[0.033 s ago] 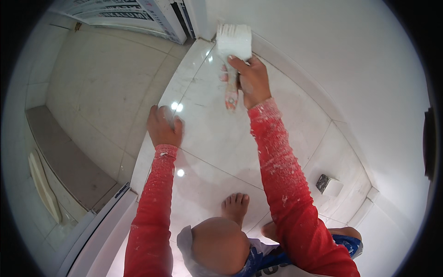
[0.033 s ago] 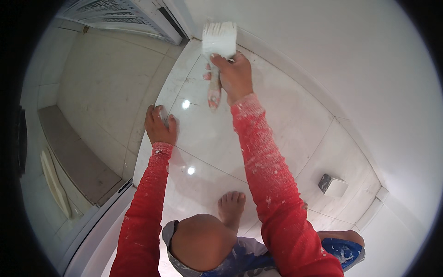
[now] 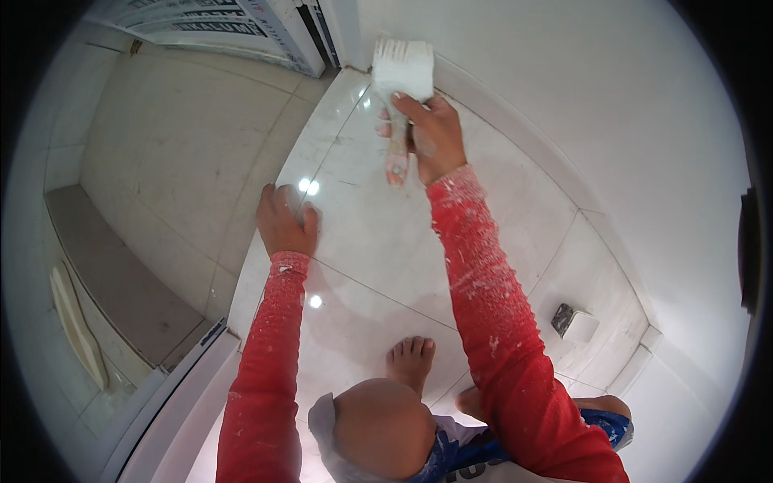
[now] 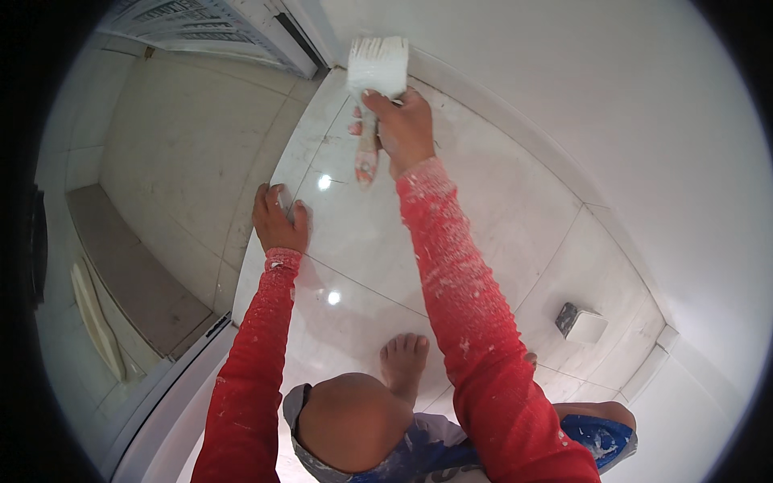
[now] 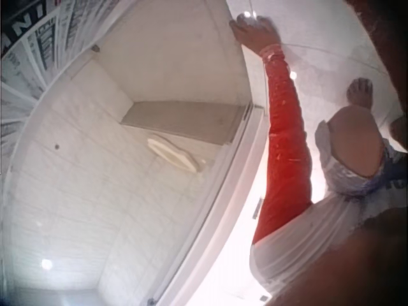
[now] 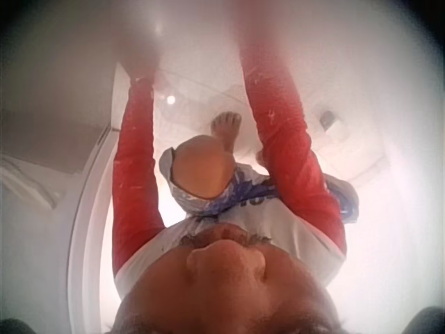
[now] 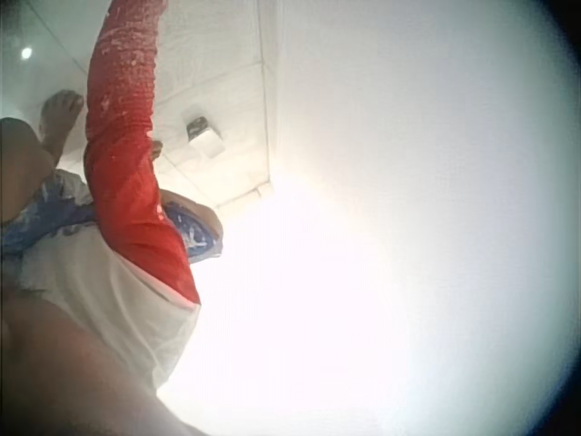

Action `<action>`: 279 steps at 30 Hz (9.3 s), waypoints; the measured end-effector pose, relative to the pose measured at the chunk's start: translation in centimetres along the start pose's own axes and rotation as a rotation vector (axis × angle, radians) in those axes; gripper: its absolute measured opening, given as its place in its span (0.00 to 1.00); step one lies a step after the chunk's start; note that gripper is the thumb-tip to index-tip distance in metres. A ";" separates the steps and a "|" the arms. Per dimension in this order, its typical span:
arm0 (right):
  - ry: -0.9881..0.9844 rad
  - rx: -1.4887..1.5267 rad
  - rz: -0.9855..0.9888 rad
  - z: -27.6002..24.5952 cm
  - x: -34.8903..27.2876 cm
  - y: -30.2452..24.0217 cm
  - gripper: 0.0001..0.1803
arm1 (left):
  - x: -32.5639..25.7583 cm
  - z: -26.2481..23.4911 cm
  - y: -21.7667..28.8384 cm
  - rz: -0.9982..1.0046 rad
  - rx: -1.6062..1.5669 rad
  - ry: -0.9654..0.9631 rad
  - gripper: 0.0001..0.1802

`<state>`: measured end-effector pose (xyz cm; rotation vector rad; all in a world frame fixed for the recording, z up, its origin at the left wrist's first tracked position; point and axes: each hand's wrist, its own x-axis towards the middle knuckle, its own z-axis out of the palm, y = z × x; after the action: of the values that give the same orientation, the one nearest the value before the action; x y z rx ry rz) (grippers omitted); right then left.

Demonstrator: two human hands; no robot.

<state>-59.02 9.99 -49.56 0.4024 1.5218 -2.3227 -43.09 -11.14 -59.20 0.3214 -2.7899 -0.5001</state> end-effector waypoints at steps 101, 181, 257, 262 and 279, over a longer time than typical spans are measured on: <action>0.531 0.437 -0.353 -0.7 0.0 1.4 0.13 | 0.5 0.7 -0.1 -0.059 -0.006 -0.020 0.27; 0.430 -0.559 -0.461 2.5 3.3 2.6 0.17 | 1.0 0.3 0.4 -0.007 -0.024 0.015 0.24; 0.671 -0.009 -0.108 -35.0 -19.6 -4.4 0.10 | -0.2 1.8 1.2 -0.018 0.038 -0.009 0.26; 1.239 -0.062 -0.370 -44.5 -26.6 -6.2 0.10 | -0.3 2.2 -0.3 0.052 0.099 0.047 0.24; 0.343 -0.590 -0.196 -11.9 -7.6 0.2 0.25 | -7.7 4.5 12.4 0.134 0.193 -0.041 0.29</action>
<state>-51.40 21.75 -51.22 0.5243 2.4016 -1.8595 -39.39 3.58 -60.56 0.1637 -2.8805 -0.2088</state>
